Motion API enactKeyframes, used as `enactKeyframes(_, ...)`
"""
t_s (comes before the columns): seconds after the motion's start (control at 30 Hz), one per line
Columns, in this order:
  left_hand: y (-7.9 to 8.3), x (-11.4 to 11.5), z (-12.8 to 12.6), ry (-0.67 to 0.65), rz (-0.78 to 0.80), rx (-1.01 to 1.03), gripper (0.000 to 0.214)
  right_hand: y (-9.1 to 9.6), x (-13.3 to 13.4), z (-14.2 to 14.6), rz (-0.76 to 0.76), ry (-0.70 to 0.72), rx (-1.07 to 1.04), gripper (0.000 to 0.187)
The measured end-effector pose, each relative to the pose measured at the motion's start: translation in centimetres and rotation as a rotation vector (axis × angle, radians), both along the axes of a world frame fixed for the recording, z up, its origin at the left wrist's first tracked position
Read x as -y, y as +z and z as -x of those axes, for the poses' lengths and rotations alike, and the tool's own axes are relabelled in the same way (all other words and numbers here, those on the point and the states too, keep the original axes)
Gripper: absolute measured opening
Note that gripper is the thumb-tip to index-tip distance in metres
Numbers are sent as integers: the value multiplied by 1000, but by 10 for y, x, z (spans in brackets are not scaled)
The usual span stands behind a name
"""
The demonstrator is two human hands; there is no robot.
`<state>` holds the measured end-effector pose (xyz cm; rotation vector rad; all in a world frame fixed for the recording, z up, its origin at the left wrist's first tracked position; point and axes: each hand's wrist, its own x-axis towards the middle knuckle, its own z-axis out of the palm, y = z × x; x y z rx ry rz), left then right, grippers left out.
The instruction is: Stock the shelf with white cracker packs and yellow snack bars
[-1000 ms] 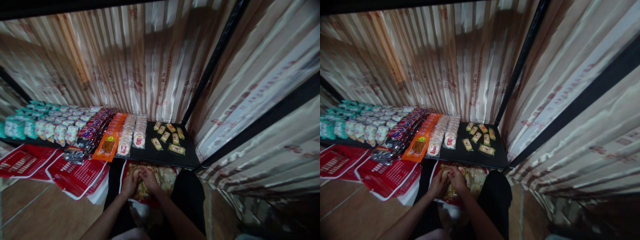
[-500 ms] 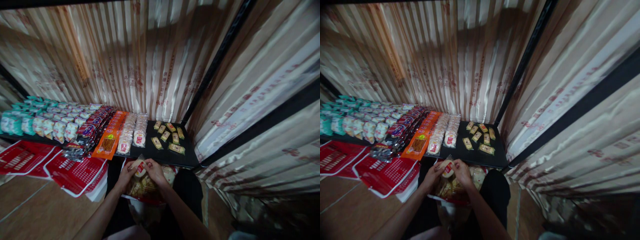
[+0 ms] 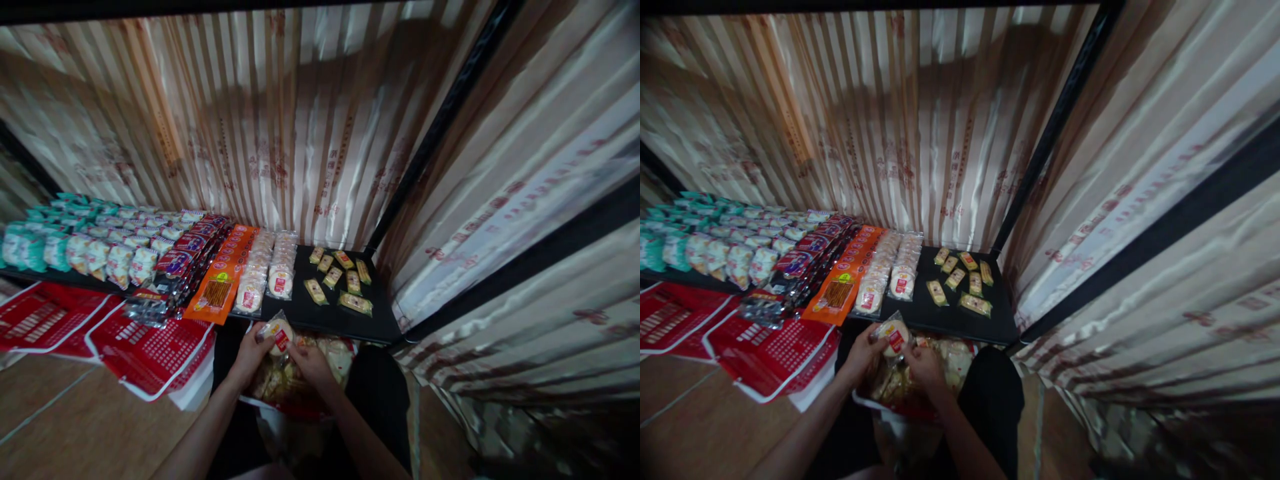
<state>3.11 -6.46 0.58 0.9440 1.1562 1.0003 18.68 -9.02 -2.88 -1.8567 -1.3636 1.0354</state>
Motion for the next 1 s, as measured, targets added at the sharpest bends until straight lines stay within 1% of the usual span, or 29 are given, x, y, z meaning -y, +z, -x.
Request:
enactKeyframes(0.03, 3, -3, 3, -47, -17, -55, 32, 4, -1, -5, -16, 12, 108, 45)
enactKeyframes(0.07, 6, -6, 5, -97, -31, -107, 29, 9, -3, -11, -44, 4, 185, 40)
enactKeyframes(0.13, 12, -12, 8, -186, -56, -188, 24, 19, -8, -19, -154, 22, 189, 24)
enactKeyframes(0.17, 15, -14, 9, -221, -66, -213, 24, 22, -10, -21, -209, 45, 142, 22)
enactKeyframes(0.23, 18, -17, 9, -288, -79, -225, 26, 25, -16, -22, -269, 95, -14, 33)
enactKeyframes(0.3, 19, -21, 7, -340, -88, -209, 26, 25, -22, -19, -244, 110, -202, 36)
enactKeyframes(0.37, 18, -25, 5, -357, -102, -200, 27, 24, -27, -15, -191, 99, -374, 34)
enactKeyframes(0.4, 17, -28, 4, -343, -109, -202, 29, 24, -29, -14, -172, 92, -437, 34)
enactKeyframes(0.47, 14, -32, 2, -264, -127, -243, 36, 26, -34, -11, -145, 72, -513, 34)
enactKeyframes(0.53, 11, -34, -1, -160, -174, -357, 40, 29, -38, -10, -139, 34, -541, 32)
enactKeyframes(0.63, 8, -31, -7, -27, -314, -592, 39, 31, -46, -10, -176, -41, -553, 30)
enactKeyframes(0.7, 6, -26, -13, 26, -426, -700, 39, 30, -54, -10, -207, -80, -553, 29)
enactKeyframes(0.8, -1, -18, -21, 51, -589, -834, 37, 24, -66, -11, -237, -85, -517, 28)
enactKeyframes(0.87, -7, -16, -26, 58, -678, -915, 40, 20, -74, -12, -260, -78, -465, 27)
enactKeyframes(0.93, -13, -16, -29, 70, -738, -979, 43, 16, -83, -12, -280, -93, -372, 27)
enactKeyframes(1.0, -15, -18, -32, 69, -760, -1029, 46, 13, -91, -11, -289, -114, -261, 27)
